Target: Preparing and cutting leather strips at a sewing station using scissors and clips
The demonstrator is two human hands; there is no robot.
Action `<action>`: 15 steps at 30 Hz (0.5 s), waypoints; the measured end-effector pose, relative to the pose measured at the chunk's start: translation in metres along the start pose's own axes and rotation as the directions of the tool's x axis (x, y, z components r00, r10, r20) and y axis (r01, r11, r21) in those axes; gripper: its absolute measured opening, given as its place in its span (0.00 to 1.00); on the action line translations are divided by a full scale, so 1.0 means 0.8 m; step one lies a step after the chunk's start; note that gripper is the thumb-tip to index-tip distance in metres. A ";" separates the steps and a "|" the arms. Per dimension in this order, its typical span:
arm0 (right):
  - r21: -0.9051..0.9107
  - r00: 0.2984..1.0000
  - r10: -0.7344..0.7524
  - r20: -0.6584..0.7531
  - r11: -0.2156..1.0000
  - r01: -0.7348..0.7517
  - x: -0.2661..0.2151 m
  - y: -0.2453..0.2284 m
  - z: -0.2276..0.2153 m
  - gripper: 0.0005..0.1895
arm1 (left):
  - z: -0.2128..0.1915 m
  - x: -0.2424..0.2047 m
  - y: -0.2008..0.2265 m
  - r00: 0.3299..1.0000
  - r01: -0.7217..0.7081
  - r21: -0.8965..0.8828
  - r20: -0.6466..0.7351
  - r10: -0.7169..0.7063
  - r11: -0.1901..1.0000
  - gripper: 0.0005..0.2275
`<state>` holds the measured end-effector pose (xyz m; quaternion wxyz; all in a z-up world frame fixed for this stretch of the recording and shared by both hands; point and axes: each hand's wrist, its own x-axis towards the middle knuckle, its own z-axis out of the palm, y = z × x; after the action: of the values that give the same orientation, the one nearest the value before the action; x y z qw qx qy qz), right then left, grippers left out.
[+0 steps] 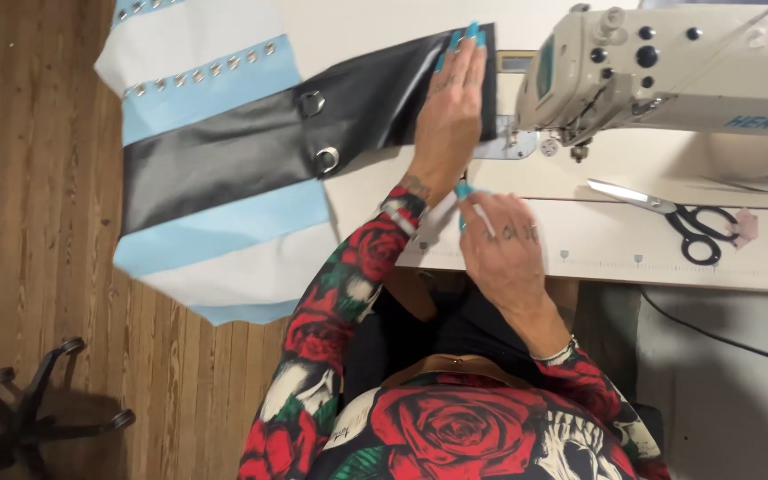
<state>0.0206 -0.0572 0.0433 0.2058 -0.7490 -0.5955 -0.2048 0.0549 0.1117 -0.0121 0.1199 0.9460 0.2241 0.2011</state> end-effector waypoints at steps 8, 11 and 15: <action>0.205 0.966 -0.254 -0.054 0.944 0.260 0.005 -0.030 -0.004 0.07 | 0.018 0.039 0.006 0.992 -0.101 -0.125 -0.087 0.090 0.987 0.20; 0.165 0.977 -0.200 -0.080 0.964 0.211 0.007 -0.037 -0.008 0.05 | 0.020 0.056 0.018 0.997 -0.007 -0.463 0.067 0.044 0.886 0.20; 0.131 0.982 -0.174 -0.079 0.974 0.183 0.012 -0.036 -0.008 0.04 | 0.106 0.101 0.008 0.989 -0.134 0.229 0.092 0.115 0.964 0.29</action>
<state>-0.0060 -0.0474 0.0557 0.2577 -0.6691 -0.6659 -0.2060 0.1602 0.1324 -0.0588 0.0029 0.9729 0.1815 0.1432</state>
